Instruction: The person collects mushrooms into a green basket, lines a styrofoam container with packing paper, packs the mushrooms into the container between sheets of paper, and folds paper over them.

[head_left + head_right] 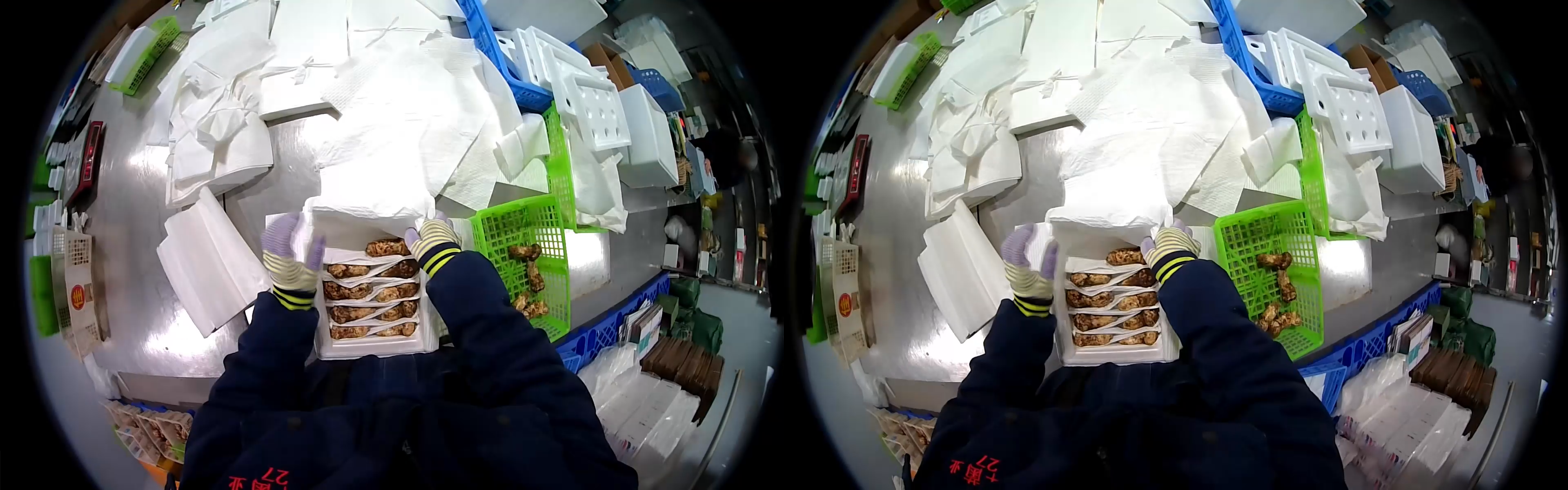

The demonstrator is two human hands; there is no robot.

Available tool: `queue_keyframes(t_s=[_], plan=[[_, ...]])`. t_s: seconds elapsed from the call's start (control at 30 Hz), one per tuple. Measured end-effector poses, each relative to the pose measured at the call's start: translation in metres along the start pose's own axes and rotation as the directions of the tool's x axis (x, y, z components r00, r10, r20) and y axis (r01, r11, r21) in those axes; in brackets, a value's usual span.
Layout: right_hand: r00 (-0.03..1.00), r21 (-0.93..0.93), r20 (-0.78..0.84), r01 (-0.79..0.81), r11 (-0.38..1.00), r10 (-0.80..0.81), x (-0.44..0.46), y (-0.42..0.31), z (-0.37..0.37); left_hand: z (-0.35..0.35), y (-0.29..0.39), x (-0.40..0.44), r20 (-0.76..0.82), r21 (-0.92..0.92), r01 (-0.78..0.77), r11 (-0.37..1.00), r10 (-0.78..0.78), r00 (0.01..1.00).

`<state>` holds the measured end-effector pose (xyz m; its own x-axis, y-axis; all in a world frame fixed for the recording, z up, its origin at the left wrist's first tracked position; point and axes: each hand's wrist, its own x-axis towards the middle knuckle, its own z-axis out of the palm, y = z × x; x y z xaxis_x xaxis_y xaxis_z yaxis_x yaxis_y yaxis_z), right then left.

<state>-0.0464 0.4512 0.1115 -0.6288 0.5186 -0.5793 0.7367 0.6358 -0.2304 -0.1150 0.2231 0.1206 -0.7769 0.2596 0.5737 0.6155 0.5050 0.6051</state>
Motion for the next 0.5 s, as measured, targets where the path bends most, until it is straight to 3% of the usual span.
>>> queue_keyframes(t_s=[0.03,0.07,0.1,0.13,0.2,0.27,0.37,0.5], plan=[[1.000,-0.033,0.008,-0.024,0.999,0.024,0.001,-0.002,0.001,-0.005,0.014,0.007,0.194,-0.117,-0.095,0.989,0.116,0.974],[0.999,-0.068,0.015,-0.044,0.997,0.045,0.004,-0.003,0.002,0.005,-0.009,-0.006,0.594,-0.167,-0.113,0.979,0.192,0.781],[0.998,-0.223,0.059,0.047,0.974,-0.035,0.011,-0.003,0.006,0.012,0.005,-0.002,0.583,-0.125,-0.264,0.956,0.286,0.760],[0.998,-0.225,0.057,0.048,0.973,-0.036,0.006,-0.006,0.001,0.019,0.019,0.002,0.576,-0.081,-0.408,0.909,0.377,0.725],[0.998,-0.189,0.044,0.044,0.981,-0.036,-0.004,-0.009,-0.008,0.044,0.002,-0.002,0.612,0.058,-0.469,0.881,0.340,0.714],[0.992,-0.234,0.068,0.117,0.965,-0.104,0.002,-0.001,-0.005,0.057,-0.004,-0.001,0.714,0.170,-0.502,0.848,0.245,0.656],[0.991,-0.214,0.091,0.111,0.970,-0.094,-0.004,-0.004,-0.015,0.068,-0.005,0.002,0.882,0.269,-0.528,0.806,0.014,0.471],[0.995,-0.189,0.077,0.074,0.979,-0.060,-0.010,-0.009,-0.021,0.068,-0.003,0.003,0.891,0.297,-0.495,0.816,-0.051,0.451]])
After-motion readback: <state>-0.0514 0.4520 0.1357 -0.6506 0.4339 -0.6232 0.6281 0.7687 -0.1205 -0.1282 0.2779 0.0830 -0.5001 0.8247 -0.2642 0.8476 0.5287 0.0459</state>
